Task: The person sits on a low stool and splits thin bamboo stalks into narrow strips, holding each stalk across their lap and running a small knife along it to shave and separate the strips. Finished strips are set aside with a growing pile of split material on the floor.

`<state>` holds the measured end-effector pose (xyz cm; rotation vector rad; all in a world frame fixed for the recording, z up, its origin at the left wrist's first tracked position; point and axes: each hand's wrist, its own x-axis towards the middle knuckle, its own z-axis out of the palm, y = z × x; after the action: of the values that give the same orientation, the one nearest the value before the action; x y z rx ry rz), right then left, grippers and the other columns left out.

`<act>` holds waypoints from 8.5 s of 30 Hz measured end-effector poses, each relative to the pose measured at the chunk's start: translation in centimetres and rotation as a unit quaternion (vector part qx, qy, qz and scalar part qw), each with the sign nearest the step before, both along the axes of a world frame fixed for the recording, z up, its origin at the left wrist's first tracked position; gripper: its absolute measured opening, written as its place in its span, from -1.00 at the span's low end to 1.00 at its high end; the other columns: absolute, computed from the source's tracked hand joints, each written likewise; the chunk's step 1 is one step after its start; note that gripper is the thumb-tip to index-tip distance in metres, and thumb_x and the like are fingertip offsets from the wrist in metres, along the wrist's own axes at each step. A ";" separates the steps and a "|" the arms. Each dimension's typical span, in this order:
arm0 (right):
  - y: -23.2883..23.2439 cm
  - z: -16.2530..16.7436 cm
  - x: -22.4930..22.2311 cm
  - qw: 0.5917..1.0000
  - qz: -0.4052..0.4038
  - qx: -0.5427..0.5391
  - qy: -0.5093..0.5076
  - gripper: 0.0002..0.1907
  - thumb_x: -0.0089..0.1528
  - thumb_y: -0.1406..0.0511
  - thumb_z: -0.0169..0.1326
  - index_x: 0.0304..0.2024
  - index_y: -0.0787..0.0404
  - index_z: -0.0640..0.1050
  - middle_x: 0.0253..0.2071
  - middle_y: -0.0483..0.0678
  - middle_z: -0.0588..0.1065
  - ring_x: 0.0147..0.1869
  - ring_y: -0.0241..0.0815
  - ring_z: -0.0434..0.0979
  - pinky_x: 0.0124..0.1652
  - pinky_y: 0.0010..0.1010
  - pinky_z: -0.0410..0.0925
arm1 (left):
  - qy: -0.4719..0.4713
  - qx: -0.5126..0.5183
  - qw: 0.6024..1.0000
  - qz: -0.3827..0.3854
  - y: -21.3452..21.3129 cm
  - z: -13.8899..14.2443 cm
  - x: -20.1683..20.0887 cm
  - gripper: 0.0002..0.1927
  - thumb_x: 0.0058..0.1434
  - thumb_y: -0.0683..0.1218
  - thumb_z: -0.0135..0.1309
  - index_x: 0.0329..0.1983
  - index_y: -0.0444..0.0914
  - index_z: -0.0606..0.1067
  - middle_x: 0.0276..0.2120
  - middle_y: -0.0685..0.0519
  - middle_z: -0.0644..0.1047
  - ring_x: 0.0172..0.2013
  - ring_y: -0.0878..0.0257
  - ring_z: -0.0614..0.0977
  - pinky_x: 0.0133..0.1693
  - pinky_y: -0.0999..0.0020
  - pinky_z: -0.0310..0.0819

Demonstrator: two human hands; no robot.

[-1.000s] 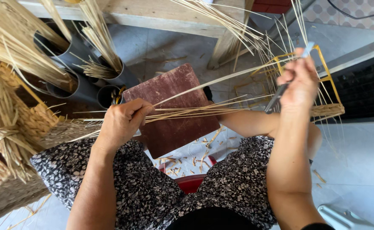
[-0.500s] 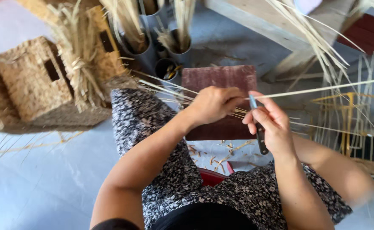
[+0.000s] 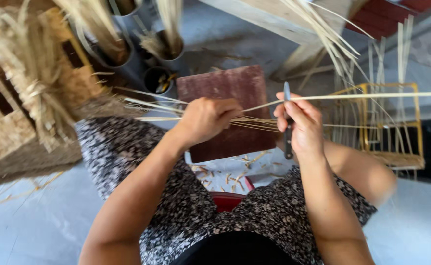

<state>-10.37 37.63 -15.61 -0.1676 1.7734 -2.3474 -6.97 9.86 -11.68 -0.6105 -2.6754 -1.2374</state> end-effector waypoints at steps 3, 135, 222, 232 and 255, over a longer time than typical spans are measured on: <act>1.6 0.1 -0.6 0.999 -0.027 -0.032 -0.015 -0.73 0.42 0.35 0.04 0.12 0.39 0.55 -0.30 0.02 0.53 -0.43 -0.29 0.43 -0.41 -0.52 0.30 | -0.057 0.009 0.998 0.003 -0.7 1.2 0.6 -0.87 0.35 -0.03 0.11 -0.21 -0.15 0.60 -0.56 0.08 0.61 -0.51 0.17 0.67 -0.43 0.22 0.52; -0.3 2.4 2.5 0.998 0.007 -0.051 -0.020 -0.65 0.41 0.36 0.04 0.25 0.30 0.50 -0.33 0.04 0.53 -0.46 -0.32 0.40 -0.42 -0.55 0.29 | 0.039 0.052 0.996 0.061 1.7 2.7 1.9 -0.94 0.31 -0.13 0.20 -0.22 -0.22 0.61 -0.34 0.01 0.65 -0.36 0.11 0.70 -0.35 0.29 0.54; -12.4 1.6 -15.0 0.793 0.031 0.552 0.254 -0.77 0.40 0.19 0.16 -0.16 0.23 0.64 -0.33 0.14 0.56 -0.29 0.03 0.57 -0.27 -0.18 0.37 | 0.063 -0.126 0.989 0.037 -2.0 2.1 0.4 -0.90 0.15 -0.08 0.14 -0.29 -0.17 0.58 -0.28 0.02 0.58 -0.18 0.11 0.62 -0.15 0.15 0.49; -12.5 -4.2 0.3 0.726 0.082 0.638 0.241 -0.79 0.22 0.19 0.12 -0.15 0.13 0.56 -0.12 0.05 0.49 -0.06 0.18 0.55 -0.16 -0.01 0.40 | 0.085 -0.180 0.980 0.022 -0.1 -1.6 2.0 -0.85 0.01 -0.08 0.13 -0.36 -0.22 0.56 -0.26 0.02 0.60 -0.15 0.10 0.65 -0.15 0.14 0.52; -9.1 -2.3 1.3 0.794 0.011 0.522 0.311 -0.90 0.25 0.30 0.23 -0.23 0.18 0.62 -0.21 0.01 0.57 -0.13 0.08 0.59 -0.18 -0.16 0.42 | 0.037 -0.218 0.970 0.106 1.3 -6.4 -1.0 -0.88 0.11 -0.12 0.10 -0.30 -0.18 0.58 -0.23 -0.02 0.61 -0.14 0.03 0.66 -0.19 0.07 0.55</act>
<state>-9.03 28.50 -17.93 -0.8141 3.0247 -0.9806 -8.02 11.13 -18.09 -0.3907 -2.8701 -0.5630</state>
